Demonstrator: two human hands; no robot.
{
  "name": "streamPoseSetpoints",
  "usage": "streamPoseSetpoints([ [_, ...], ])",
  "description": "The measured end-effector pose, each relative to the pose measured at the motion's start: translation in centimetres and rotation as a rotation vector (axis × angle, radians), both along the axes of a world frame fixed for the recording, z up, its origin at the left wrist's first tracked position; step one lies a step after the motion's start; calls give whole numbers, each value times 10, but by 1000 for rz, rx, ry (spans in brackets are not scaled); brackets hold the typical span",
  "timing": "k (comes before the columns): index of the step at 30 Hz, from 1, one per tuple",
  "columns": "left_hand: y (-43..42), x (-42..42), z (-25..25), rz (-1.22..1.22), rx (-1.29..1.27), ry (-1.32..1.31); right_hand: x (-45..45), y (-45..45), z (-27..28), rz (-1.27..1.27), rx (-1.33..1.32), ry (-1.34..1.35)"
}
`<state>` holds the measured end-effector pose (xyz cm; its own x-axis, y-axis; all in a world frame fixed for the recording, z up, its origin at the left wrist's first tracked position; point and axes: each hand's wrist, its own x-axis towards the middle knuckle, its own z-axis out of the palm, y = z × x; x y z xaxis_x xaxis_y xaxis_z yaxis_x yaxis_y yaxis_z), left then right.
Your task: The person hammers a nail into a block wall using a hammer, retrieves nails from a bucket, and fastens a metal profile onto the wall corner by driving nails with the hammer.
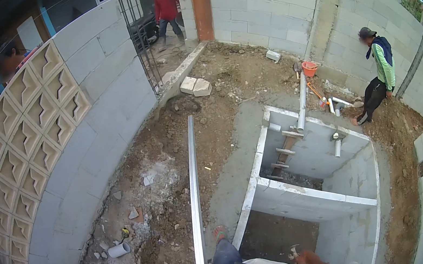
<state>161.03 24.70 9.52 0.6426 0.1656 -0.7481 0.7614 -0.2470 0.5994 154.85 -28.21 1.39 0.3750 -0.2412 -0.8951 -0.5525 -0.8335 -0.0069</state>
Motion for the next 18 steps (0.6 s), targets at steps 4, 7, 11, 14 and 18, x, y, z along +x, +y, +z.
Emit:
streamPoseSetpoints([
  [4, 15, 155, 45, -82, 5, 38, 41, 11, -13, -151, -121, 186],
  [7, 11, 269, 80, -52, -48, -25, 96, 29, 29, -311, -43, 221],
  [11, 2, 405, 75, 1, -62, -61, 210, 42, 27, -283, -15, 148],
  [14, -9, 503, 57, 1, -66, -48, 330, 55, -11, -254, 11, 63],
  [18, -15, 623, -6, -120, 137, -164, 546, 72, -102, -188, 45, -103],
])
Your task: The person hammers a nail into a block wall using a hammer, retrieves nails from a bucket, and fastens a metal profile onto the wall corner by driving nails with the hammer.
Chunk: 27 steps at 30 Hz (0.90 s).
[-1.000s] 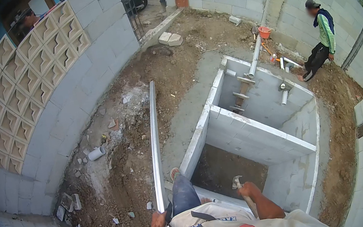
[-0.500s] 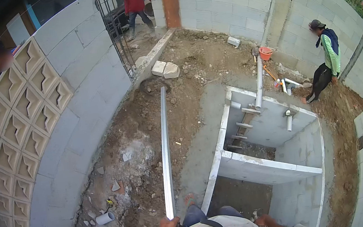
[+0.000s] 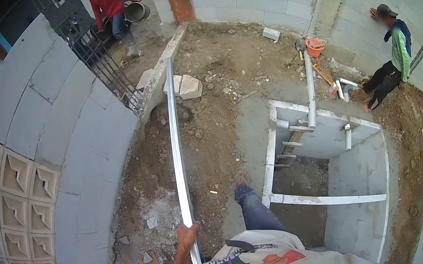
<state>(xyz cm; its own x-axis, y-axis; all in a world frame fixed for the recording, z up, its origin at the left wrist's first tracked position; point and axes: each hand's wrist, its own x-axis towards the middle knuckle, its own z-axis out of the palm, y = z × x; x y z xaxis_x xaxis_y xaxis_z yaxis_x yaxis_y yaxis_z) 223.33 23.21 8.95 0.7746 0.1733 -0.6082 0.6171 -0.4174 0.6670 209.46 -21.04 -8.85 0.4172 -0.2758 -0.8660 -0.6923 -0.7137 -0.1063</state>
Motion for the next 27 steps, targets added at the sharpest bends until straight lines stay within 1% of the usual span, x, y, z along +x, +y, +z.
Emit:
streamPoseSetpoints([
  [1, -13, 30, 3, 11, 7, -9, 74, 14, -41, 19, -3, -75],
  [3, -33, 73, 21, 151, -61, -29, 252, 69, -163, 69, -55, -275],
  [4, -33, 93, 24, 162, -49, -25, 312, 85, -200, 82, -85, -336],
  [5, -32, 115, 22, 66, 51, -36, 366, 99, -196, 95, -153, -409],
  [6, -36, 137, 24, -25, 143, -45, 354, 46, -168, 73, -95, -330],
  [7, -57, 162, 60, 92, 4, 1, 326, -24, -88, 53, -69, -225],
  [8, -65, 187, 75, 113, -2, 6, 269, -115, 26, 20, -79, -77],
  [10, -71, 225, 91, 6, 145, 52, 326, -151, 136, -10, -98, -39],
  [11, -68, 239, 66, 33, 158, 28, 361, -170, 118, -45, -115, -81],
  [13, -76, 275, 67, 31, 174, 71, 448, -193, 107, -21, -20, -267],
  [14, -78, 297, 67, 8, 194, 110, 489, -199, 102, -4, -16, -271],
  [15, -84, 315, 62, 47, 217, 46, 531, -205, 97, 79, -89, -398],
  [16, -87, 338, 56, 62, 215, 46, 571, -209, 94, 161, -163, -525],
  [17, -90, 361, 49, 61, 227, 11, 610, -213, 91, 175, -163, -521],
  [18, -92, 382, 44, 59, 236, -19, 647, -216, 93, 130, -76, -467],
  [19, -96, 408, 43, 70, 223, -5, 678, -229, 82, 86, 5, -409],
  [20, -97, 439, 39, 58, 172, 60, 705, -237, 69, 104, -9, -394],
  [21, -98, 475, 42, 48, 116, 126, 726, -254, 31, 367, -53, -462],
  [22, -103, 509, 44, 38, 57, 192, 760, -238, 75, 363, -61, -421],
  [23, -111, 544, 51, 100, 47, 160, 794, -218, 126, 361, -69, -379],
  [24, -115, 586, 53, 114, 31, 179, 828, -223, 128, 380, -78, -360],
  [26, -113, 632, 65, 142, 42, 216, 843, -226, 135, 395, -18, -239],
  [27, -111, 656, 65, 143, 61, 246, 877, -208, 174, 332, -92, -5],
])
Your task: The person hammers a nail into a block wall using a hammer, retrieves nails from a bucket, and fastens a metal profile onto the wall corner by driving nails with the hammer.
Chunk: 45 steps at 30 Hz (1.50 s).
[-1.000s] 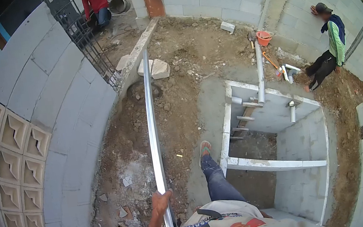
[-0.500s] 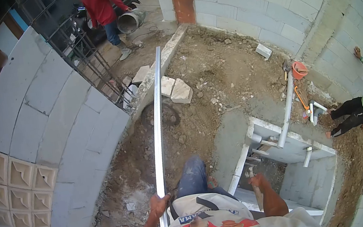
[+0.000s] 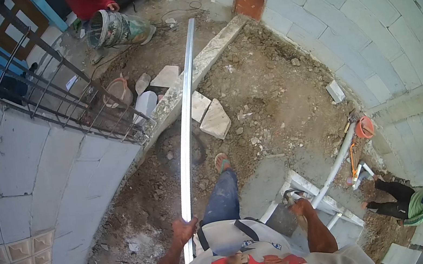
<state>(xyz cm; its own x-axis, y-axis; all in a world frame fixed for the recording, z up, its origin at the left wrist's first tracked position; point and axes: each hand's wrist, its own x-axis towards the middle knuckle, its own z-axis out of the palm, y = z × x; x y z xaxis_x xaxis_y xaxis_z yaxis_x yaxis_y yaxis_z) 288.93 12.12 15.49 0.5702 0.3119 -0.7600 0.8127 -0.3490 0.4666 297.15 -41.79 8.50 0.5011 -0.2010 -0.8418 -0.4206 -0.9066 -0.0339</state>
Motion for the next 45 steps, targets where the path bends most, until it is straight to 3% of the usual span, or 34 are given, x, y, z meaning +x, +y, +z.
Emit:
streamPoseSetpoints([
  [5, 6, 88, 24, 116, -48, -107, 86, 18, 53, 25, -122, 300],
  [7, 10, 121, 29, 208, -21, -278, 75, -29, -30, 6, -29, 249],
  [8, 13, 138, 33, 240, -18, -215, 77, -32, -37, 3, -39, 266],
  [13, 19, 258, 53, 376, -37, -215, 182, -28, -68, 1002, 182, -50],
  [15, 25, 298, 39, 434, -107, -215, 237, -33, -78, 973, 257, -46],
  [16, 25, 324, 36, 467, -37, -262, 274, -31, -72, 525, 380, -1],
  [18, 31, 374, 29, 477, 27, -230, 355, -9, -69, 256, 355, 60],
  [20, 29, 418, 26, 488, 86, -188, 420, -11, -99, 164, 298, 93],
  [22, 30, 472, 13, 606, 56, -299, 546, 62, -32, 446, 27, 118],
  [24, 31, 515, 12, 674, 77, -274, 667, 120, 20, 431, 8, 240],
  [25, 28, 539, 25, 717, 85, -278, 706, 128, 35, 389, -20, 331],
  [26, 28, 565, 36, 742, 106, -225, 732, 111, 5, 481, -26, 158],
  [27, 33, 594, 33, 748, 110, -234, 780, 121, 6, 488, -21, 149],
  [29, 35, 626, 34, 709, 218, -219, 863, 146, 39, 404, 18, 31],
  [30, 35, 674, 73, 872, 87, -182, 894, 110, -17, 426, 89, -40],
  [32, 40, 706, 84, 901, 108, -198, 953, 40, -126, 481, 228, -178],
  [35, 53, 737, 94, 975, 117, -201, 1065, 194, 43, 431, 11, -101],
  [37, 57, 741, 86, 964, 195, -259, 1118, 86, -96, 82, 600, -229],
  [38, 70, 763, 108, 1009, 100, -141, 1146, 106, -85, 205, 614, -99],
  [40, 75, 765, 90, 1046, 145, -168, 1175, 158, -49, 257, 699, 45],
  [42, 100, 780, 91, 1036, 208, -181, 1198, 251, -11, 668, 319, 14],
  [44, 133, 807, 86, 1071, 209, -191, 1212, 344, 24, 836, 237, 46],
  [45, 145, 819, 70, 1114, 178, -212, 1235, 352, -11, 1007, 331, -110],
])
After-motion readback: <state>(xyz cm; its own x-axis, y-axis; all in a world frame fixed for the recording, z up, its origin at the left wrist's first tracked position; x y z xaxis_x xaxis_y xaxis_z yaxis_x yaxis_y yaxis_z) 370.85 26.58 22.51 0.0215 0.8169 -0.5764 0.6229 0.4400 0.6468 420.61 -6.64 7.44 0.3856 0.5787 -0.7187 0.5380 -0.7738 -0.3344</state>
